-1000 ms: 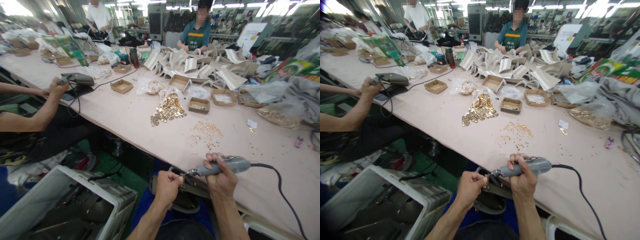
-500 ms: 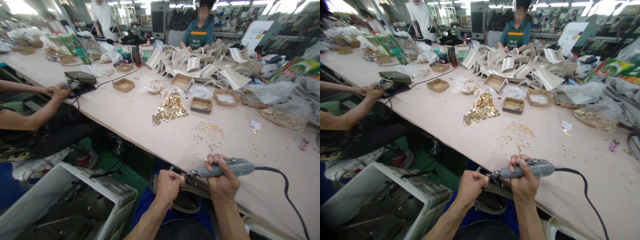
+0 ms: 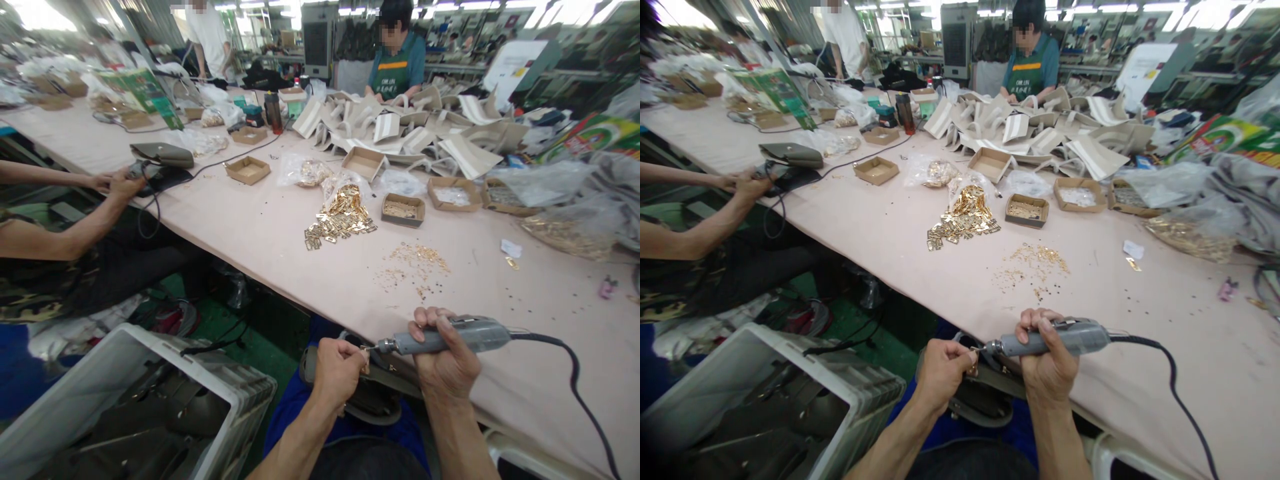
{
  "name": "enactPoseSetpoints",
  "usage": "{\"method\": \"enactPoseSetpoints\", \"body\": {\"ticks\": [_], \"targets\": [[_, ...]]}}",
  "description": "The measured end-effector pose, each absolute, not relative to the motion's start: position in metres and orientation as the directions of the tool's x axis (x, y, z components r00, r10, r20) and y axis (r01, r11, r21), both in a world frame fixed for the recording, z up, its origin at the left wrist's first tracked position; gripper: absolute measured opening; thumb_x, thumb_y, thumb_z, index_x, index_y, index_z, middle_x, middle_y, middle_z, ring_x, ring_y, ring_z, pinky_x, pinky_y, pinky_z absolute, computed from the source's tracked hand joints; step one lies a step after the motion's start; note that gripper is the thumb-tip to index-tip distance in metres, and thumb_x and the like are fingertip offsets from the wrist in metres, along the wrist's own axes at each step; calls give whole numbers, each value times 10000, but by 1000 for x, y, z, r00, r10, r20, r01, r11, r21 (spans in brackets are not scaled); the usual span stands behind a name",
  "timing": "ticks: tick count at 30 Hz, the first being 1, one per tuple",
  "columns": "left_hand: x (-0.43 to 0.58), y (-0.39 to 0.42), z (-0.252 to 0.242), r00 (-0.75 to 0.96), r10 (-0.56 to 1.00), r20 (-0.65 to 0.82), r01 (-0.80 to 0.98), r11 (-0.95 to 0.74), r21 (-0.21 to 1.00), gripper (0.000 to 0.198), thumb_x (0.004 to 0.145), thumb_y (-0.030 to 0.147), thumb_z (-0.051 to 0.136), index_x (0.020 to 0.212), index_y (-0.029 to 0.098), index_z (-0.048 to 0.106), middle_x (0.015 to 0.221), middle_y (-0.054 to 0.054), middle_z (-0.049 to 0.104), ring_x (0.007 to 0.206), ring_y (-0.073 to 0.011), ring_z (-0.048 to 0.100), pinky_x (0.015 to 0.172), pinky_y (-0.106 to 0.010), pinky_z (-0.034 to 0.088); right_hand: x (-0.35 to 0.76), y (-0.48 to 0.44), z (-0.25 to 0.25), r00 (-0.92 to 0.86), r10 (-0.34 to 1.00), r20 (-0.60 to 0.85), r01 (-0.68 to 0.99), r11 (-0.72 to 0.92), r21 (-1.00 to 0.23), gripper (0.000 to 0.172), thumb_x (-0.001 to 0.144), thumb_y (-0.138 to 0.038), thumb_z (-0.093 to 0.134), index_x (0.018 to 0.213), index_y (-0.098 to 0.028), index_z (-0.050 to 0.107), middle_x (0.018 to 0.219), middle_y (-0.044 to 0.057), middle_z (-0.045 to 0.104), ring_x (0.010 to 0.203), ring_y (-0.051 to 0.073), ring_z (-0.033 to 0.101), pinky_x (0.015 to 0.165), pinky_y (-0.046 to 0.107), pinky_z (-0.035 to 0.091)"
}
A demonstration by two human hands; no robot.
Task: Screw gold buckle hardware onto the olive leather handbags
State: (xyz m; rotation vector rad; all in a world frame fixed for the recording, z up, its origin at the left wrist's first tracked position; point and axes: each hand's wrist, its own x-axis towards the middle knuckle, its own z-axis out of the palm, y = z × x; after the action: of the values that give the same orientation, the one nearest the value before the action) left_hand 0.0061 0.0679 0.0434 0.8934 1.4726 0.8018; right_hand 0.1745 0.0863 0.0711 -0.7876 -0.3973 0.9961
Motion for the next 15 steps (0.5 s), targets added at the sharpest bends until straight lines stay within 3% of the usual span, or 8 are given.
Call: {"method": "enactPoseSetpoints", "body": {"ticks": [15], "targets": [[5,65,38,-40,892,-451,90,453,887,170,656,206,677,502,165,735,477,-37,650,471,-170,544,499,-280,322,171,82,76,477,878,-26,-574,289,-766,212,737,-241,835,763,-174,635,768,-1,509,764,147,553,507,195,426]]}}
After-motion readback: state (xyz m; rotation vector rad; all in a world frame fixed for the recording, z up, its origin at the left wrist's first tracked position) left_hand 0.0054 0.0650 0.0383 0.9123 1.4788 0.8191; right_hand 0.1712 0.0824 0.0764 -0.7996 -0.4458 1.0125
